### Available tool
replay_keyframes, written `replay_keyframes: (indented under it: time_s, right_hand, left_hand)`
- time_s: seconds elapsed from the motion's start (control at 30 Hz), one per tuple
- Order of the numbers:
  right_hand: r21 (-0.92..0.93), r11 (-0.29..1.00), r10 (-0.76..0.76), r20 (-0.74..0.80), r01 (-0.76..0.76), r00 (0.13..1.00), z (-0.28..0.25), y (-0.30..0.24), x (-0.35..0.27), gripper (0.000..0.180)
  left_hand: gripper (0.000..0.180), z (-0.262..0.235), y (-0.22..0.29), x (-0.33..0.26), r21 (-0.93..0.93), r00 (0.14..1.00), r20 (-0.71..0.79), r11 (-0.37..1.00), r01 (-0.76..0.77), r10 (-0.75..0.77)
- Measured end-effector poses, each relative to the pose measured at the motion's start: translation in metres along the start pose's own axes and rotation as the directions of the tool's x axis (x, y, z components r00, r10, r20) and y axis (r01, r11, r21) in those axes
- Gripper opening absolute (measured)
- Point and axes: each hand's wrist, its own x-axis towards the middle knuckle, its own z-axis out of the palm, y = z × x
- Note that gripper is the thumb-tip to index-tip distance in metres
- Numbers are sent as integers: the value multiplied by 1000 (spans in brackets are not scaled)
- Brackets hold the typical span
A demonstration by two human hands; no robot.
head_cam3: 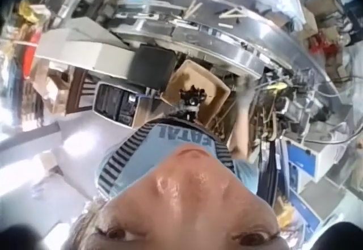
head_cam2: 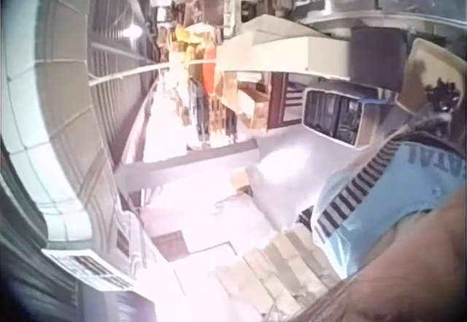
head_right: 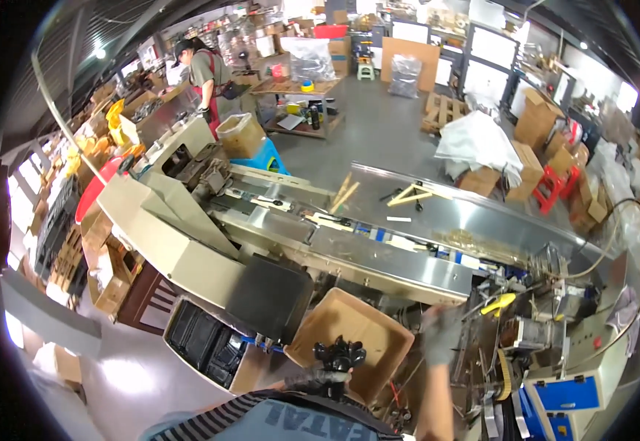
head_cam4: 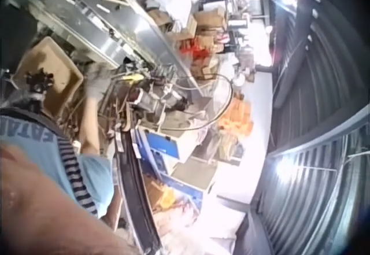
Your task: Packing manufactured black plastic parts into a lined shipping box in a factory environment.
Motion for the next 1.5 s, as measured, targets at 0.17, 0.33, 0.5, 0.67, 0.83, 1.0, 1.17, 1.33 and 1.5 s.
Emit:
replay_keyframes:
  time_s: [0.17,0.33,0.5,0.67,0.83,1.0,1.17,1.33,1.5]
  right_hand:
    - [-783,569,85,359,250,929,114,5,-161,40]
    - [-820,546,-14,195,170,981,132,12,-190,37]
    - [-513,854,-105,-14,83,994,127,19,-229,39]
    - [-261,950,-182,-16,171,983,158,33,-266,29]
    - [-529,828,-288,-118,185,950,132,49,-290,12]
    - [-366,891,-397,-337,270,854,126,25,-316,25]
    - [32,924,-359,-275,382,892,125,-26,-365,9]
    - [-926,144,-672,167,348,722,45,-9,-418,25]
    - [-601,772,-401,-209,206,892,52,-27,-478,23]
  left_hand:
    - [42,-2,79,-7,-39,995,102,999,5,-1]
    - [41,19,70,-27,-75,981,196,997,26,-11]
    - [28,15,25,-35,-349,952,155,916,-195,262]
    - [32,13,11,-56,-273,952,227,952,-142,207]
    - [45,21,9,-78,-228,888,454,973,38,72]
    - [33,46,-6,-89,-213,807,566,915,343,-171]
    - [32,81,-41,-84,-165,879,475,985,51,34]
    - [60,138,-39,-139,-81,802,584,992,-96,125]
    - [72,168,-80,-155,84,766,637,995,48,-91]
